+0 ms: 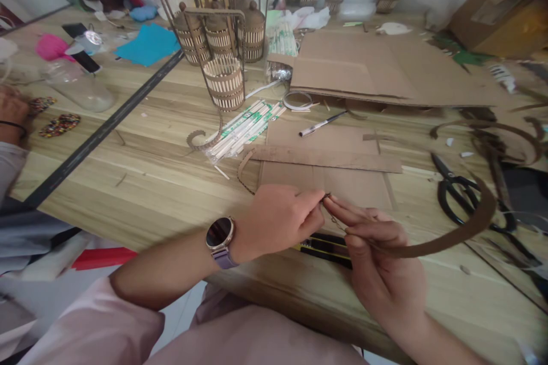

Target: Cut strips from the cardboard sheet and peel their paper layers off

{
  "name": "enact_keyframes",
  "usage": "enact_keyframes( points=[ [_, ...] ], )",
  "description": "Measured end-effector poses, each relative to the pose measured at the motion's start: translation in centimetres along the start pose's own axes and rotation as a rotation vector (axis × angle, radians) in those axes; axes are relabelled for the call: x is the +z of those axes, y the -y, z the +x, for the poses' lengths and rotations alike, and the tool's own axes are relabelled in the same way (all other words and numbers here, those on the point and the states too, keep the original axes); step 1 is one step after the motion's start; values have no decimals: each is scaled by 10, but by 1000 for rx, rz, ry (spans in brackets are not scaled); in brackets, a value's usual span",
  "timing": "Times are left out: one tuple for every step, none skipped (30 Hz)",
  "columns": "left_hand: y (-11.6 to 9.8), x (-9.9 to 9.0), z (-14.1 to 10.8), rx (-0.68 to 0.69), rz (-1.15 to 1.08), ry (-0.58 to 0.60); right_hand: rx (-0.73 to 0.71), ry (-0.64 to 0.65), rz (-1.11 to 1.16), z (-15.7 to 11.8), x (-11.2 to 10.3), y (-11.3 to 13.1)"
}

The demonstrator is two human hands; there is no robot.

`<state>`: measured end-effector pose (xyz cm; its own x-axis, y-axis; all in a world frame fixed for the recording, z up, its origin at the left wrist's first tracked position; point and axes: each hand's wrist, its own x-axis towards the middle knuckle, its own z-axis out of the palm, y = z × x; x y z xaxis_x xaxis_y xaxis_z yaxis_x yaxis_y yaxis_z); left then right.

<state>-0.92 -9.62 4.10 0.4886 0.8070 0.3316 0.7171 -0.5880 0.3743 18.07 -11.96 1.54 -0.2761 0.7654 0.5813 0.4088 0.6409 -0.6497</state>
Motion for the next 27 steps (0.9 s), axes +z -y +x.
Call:
enact_keyframes(
  points=[
    [0,0,0,1,-8,-6,4,-1,5,0,0,1],
    [0,0,0,0,-15,-8,11,-1,15,1,-1,1],
    [0,-1,0,-2,-22,-8,21,-3,27,1,-1,1],
    [0,-1,0,-4,-29,-5,28,-3,37,1,-2,1],
    [0,-2,0,-6,-36,-4,32,0,41,2,-2,1],
    [0,-2,0,-5,-44,-7,32,5,39,2,-2,1],
    [0,-2,0,-3,-52,-12,26,8,33,2,-2,1],
    [0,-2,0,-1,-61,-17,16,8,26,2,-2,1],
    [1,-2,-1,1,-68,-24,6,8,16,2,-2,2],
    [1,-2,-1,4,-73,-30,-3,7,7,2,-2,2],
    [2,-2,-1,3,-76,-39,-8,8,-4,3,-2,2],
    [3,-2,-1,2,-81,-45,-8,12,-12,3,-2,3],
    [3,-2,-1,-1,-92,-51,-7,19,-17,3,-2,4],
    [4,-2,-1,-2,-110,-55,-3,27,-21,3,-3,5],
    [5,-2,-1,-1,-133,-57,-2,29,-23,4,-3,6],
    [6,-3,0,0,-157,-57,-1,29,-23,4,-4,6],
    [7,-3,0,0,-176,-55,2,27,-21,4,-4,7],
    [7,-4,0,0,-188,-50,4,20,-20,4,-5,7],
    [8,-4,0,-4,-190,-44,7,13,-19,4,-5,7],
    [8,-3,0,-7,-186,-40,13,9,-21,4,-4,6],
    [8,-3,0,-9,-177,-39,20,10,-26,3,-4,6],
    [8,-3,0,-7,-167,-40,25,10,-32,3,-3,6],
    [7,-2,0,-4,-152,-45,28,12,-38,3,-2,6],
    [7,-2,0,-1,-134,-55,27,18,-42,4,-2,6],
    [7,-1,1,2,-116,-64,27,29,-43,4,-1,6],
    [7,-1,1,5,-101,-69,30,38,-37,4,-1,6],
    [7,-2,1,9,-91,-69,37,41,-20,5,-2,6]
  ],
)
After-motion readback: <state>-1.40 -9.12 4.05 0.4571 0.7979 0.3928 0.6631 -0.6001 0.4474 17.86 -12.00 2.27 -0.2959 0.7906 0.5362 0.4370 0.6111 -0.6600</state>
